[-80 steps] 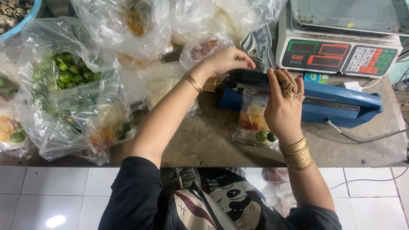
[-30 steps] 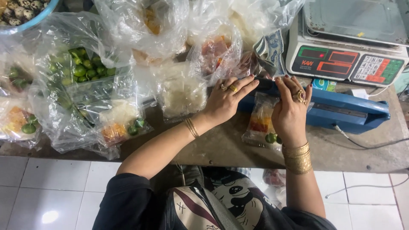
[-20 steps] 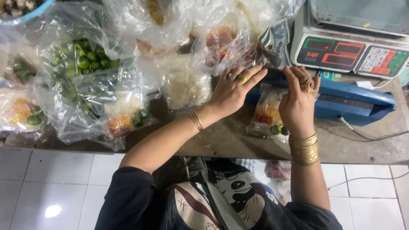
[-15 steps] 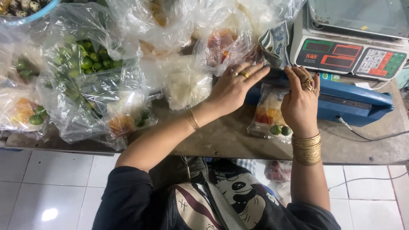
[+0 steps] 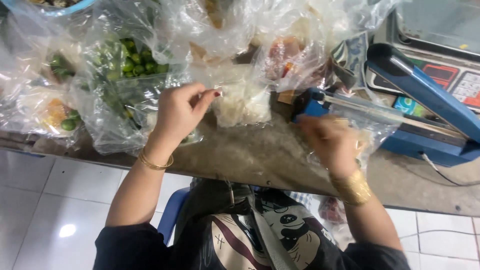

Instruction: Packing small food items into plastic bags and sealing them with a heat sealer.

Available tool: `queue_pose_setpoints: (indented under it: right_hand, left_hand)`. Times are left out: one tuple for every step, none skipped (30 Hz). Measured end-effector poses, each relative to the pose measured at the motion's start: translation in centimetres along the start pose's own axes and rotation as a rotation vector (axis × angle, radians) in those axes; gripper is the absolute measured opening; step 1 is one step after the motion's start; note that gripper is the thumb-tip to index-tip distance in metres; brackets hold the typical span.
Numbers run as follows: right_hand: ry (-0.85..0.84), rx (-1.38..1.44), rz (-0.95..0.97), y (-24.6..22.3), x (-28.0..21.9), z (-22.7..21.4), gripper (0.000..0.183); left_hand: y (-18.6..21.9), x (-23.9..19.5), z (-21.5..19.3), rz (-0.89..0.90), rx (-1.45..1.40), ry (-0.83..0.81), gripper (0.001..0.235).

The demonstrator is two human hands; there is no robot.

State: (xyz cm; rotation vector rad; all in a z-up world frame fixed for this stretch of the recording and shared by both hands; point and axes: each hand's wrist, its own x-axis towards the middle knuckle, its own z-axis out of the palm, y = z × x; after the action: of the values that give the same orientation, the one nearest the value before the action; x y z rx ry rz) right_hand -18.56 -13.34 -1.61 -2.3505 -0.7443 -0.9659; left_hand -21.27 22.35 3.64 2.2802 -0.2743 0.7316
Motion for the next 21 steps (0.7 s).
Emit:
queue_pose_setpoints:
  right_hand:
    - [-0.134, 0.133, -0.022, -1.2, 0.2, 1.5, 0.009]
    - [-0.268, 0.263, -0.049, -2.3, 0.6, 2.9, 0.007]
    - [-0.269, 0.268, -0.053, -2.7, 0.6, 4.4, 0.007]
    - [-0.343, 0.264, -0.117, -3.0, 0.4, 5.7, 0.02]
    - [-0.417, 0.259, -0.181, -3.4, 0.2, 7.0, 0.04]
    - [-0.418, 0.26, -0.185, -3.7, -0.3, 8.0, 0.04]
    - [-0.447, 0.331, -0.143, -3.9, -0.8, 8.9, 0.04]
    - [-0.475, 0.402, -0.103, -4.2, -1.2, 9.8, 0.039]
    - [-0.476, 0.404, -0.108, -4.3, -1.0, 9.3, 0.039]
    - [-0.505, 0.488, -0.06, -4.3, -0.9, 8.8, 0.037]
    - [-0.532, 0.573, -0.011, -4.4, -0.8, 8.4, 0.035]
    - [-0.535, 0.574, -0.013, -4.0, -0.7, 8.0, 0.035]
    - [-0.55, 0.643, 0.033, -3.7, -0.6, 7.7, 0.031]
    - [-0.563, 0.714, 0.083, -3.4, -0.7, 7.4, 0.028]
    - [-0.564, 0.717, 0.085, -3.3, -0.7, 7.6, 0.028]
    - [-0.574, 0.732, 0.111, -3.3, -0.7, 7.7, 0.027]
    - [-0.584, 0.748, 0.137, -3.3, -0.8, 7.9, 0.026]
    - [-0.584, 0.75, 0.135, -3.5, -0.6, 7.7, 0.026]
    - [-0.605, 0.762, 0.149, -3.6, -0.4, 7.5, 0.025]
    - [-0.626, 0.772, 0.162, -3.8, -0.2, 7.3, 0.024]
    - [-0.626, 0.773, 0.158, -3.8, 0.1, 7.3, 0.024]
  left_hand:
    - [-1.2, -0.3, 0.9, -0.004, 0.065, -0.043, 0.013]
    - [-2.4, -0.6, 1.9, -0.008, 0.129, -0.084, 0.022]
    - [-2.1, 0.4, 2.4, -0.012, 0.133, -0.082, 0.022]
    - [-1.6, 1.3, 2.9, 0.023, 0.217, -0.162, 0.012]
    - [-1.1, 2.1, 3.5, 0.057, 0.299, -0.244, 0.009]
    - [-1.1, 3.1, 4.2, 0.055, 0.301, -0.241, 0.009]
    - [-1.0, 4.1, 4.8, 0.056, 0.371, -0.267, 0.013]
    - [-1.0, 5.1, 5.5, 0.057, 0.441, -0.291, 0.019]
    - [-2.8, 5.5, 7.0, 0.053, 0.443, -0.287, 0.019]
    - [-4.7, 6.0, 8.5, -0.012, 0.462, -0.346, 0.018]
    - [-6.5, 6.4, 10.1, -0.078, 0.48, -0.406, 0.018]
    - [-6.8, 6.7, 10.2, -0.081, 0.48, -0.405, 0.018]
    - [-7.1, 7.0, 10.3, -0.136, 0.428, -0.451, 0.016]
    - [-7.4, 7.2, 10.3, -0.19, 0.377, -0.5, 0.014]
    - [-7.7, 7.6, 10.1, -0.192, 0.379, -0.502, 0.014]
    - [-8.0, 7.8, 9.9, -0.187, 0.332, -0.541, 0.01]
    - [-8.3, 8.0, 9.7, -0.181, 0.286, -0.579, 0.007]
    - [-7.5, 8.0, 9.0, -0.183, 0.288, -0.577, 0.007]
    - [-6.6, 8.0, 8.3, -0.208, 0.263, -0.627, 0.011]
    - [-5.8, 8.0, 7.7, -0.233, 0.237, -0.676, 0.016]
    - [-6.4, 7.8, 8.0, -0.233, 0.239, -0.673, 0.016]
